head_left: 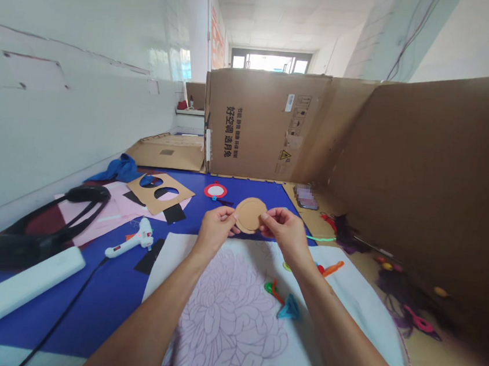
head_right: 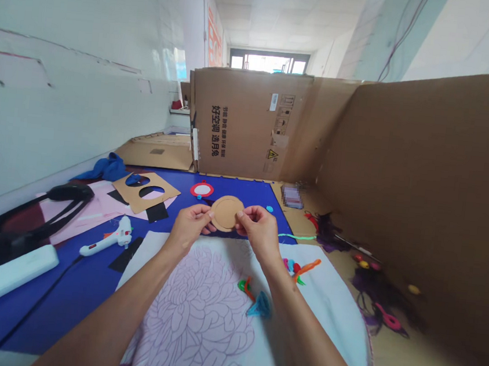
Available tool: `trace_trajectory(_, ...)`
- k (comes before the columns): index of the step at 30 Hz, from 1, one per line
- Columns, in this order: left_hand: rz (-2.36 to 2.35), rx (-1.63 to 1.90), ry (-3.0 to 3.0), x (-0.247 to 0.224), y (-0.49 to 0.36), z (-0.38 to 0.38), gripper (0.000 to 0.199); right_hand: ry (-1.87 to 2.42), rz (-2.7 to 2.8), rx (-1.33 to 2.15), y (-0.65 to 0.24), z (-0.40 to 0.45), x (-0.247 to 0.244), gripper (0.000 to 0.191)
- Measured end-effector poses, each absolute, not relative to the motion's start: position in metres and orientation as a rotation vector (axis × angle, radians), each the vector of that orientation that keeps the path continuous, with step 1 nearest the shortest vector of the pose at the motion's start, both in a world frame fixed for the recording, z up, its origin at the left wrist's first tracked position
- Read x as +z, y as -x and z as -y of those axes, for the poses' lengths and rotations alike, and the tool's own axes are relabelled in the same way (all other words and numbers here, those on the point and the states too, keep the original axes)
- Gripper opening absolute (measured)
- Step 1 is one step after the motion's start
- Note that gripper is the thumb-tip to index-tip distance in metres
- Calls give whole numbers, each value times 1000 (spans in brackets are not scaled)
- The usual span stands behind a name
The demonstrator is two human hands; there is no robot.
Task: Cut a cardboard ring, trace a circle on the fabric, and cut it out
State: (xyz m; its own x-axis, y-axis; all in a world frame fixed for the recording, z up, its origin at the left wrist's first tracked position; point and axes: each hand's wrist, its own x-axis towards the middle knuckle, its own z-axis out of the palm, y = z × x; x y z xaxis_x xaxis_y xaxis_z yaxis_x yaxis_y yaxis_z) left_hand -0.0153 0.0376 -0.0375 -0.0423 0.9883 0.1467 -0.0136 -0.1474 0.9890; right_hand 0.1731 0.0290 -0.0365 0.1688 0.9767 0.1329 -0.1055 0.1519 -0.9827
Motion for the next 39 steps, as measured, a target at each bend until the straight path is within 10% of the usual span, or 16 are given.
trace_trajectory(39,-1115,1359,-1245,-38,17,-38,14,1142,1183,839,-172,-32,-43,44)
